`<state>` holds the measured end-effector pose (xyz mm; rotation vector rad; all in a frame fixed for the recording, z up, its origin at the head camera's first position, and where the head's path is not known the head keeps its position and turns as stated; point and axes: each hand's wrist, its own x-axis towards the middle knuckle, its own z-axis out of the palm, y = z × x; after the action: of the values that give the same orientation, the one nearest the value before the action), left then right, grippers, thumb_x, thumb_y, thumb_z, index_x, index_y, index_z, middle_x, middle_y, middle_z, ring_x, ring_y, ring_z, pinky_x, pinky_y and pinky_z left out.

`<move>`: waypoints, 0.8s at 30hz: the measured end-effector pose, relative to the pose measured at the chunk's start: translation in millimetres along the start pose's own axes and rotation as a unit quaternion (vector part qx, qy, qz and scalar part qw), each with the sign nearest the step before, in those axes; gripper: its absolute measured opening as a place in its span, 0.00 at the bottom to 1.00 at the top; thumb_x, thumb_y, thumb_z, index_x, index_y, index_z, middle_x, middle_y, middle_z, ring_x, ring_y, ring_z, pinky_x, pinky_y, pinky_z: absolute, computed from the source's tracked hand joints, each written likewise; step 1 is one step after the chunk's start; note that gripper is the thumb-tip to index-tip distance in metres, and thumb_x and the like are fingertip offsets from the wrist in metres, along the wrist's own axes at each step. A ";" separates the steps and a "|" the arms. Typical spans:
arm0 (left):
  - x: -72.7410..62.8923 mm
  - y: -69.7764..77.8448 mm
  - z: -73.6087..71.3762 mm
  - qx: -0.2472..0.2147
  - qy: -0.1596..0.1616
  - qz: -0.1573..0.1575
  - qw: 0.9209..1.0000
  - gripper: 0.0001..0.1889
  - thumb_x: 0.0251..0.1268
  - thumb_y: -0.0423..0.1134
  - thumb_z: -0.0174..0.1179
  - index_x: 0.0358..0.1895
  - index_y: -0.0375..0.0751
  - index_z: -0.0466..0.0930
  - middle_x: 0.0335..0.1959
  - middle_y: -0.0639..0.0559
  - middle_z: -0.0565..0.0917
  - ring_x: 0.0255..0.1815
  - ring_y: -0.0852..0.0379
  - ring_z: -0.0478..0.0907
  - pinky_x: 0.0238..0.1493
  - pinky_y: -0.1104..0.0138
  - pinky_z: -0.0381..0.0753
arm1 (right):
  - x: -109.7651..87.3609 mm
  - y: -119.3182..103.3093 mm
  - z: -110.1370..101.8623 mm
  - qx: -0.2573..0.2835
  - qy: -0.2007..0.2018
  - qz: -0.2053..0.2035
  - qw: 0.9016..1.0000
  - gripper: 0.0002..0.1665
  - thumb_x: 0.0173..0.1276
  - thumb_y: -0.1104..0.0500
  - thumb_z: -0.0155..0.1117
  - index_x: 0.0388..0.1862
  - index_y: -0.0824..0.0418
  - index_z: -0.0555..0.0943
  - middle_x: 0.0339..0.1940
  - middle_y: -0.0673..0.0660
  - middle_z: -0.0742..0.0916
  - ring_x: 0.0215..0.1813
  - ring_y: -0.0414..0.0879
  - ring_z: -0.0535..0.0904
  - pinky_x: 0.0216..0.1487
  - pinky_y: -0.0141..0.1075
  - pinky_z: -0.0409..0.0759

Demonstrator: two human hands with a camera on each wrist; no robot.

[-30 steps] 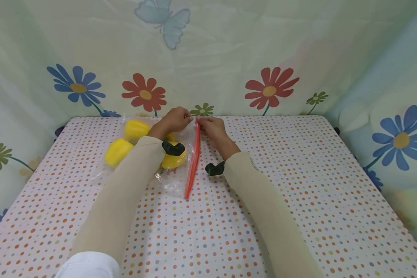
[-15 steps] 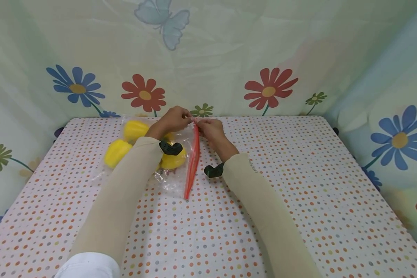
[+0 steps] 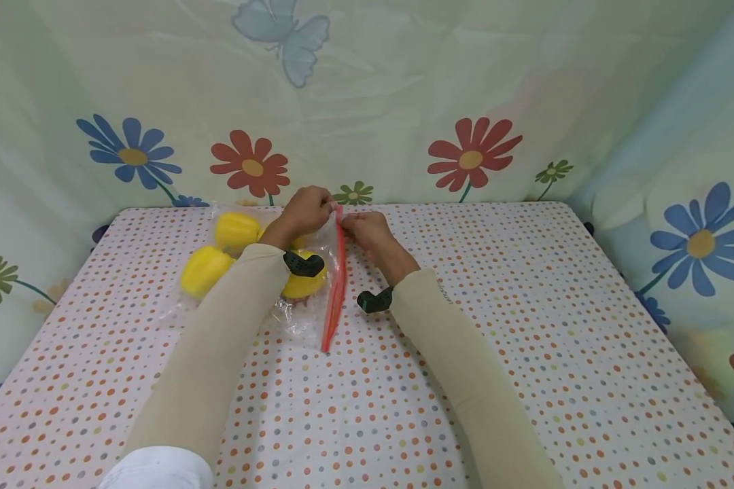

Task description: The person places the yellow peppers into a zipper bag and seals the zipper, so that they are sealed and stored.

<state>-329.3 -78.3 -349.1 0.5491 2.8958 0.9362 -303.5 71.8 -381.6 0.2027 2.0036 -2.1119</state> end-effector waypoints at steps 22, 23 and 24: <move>1.2 3.0 -2.1 0.012 0.020 -0.062 0.998 0.16 0.78 0.42 0.47 0.52 0.34 0.79 0.38 0.45 0.79 0.37 0.50 0.73 0.39 0.60 0.74 | -42.0 18.0 -13.6 -0.069 -0.092 0.043 0.992 0.14 0.74 0.63 0.57 0.49 0.74 0.80 0.37 0.61 0.84 0.34 0.44 0.81 0.46 0.39 0.82; 1.2 3.3 -2.3 0.011 0.021 -0.063 0.998 0.16 0.78 0.42 0.47 0.52 0.34 0.79 0.38 0.45 0.79 0.37 0.50 0.73 0.39 0.61 0.74 | -44.8 18.4 -13.9 -0.071 -0.093 0.047 0.992 0.14 0.74 0.63 0.57 0.49 0.74 0.80 0.36 0.61 0.84 0.34 0.45 0.81 0.45 0.39 0.82; 1.1 3.5 -2.3 0.010 0.022 -0.064 0.998 0.16 0.78 0.42 0.47 0.52 0.34 0.79 0.38 0.46 0.79 0.37 0.50 0.73 0.39 0.61 0.74 | -47.3 18.9 -14.2 -0.071 -0.094 0.052 0.992 0.14 0.73 0.62 0.58 0.48 0.74 0.80 0.36 0.61 0.84 0.33 0.45 0.81 0.44 0.39 0.82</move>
<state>-329.6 -76.6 -345.2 0.3429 2.9407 0.9149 -253.8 88.2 -388.9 0.0795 1.9774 -1.8426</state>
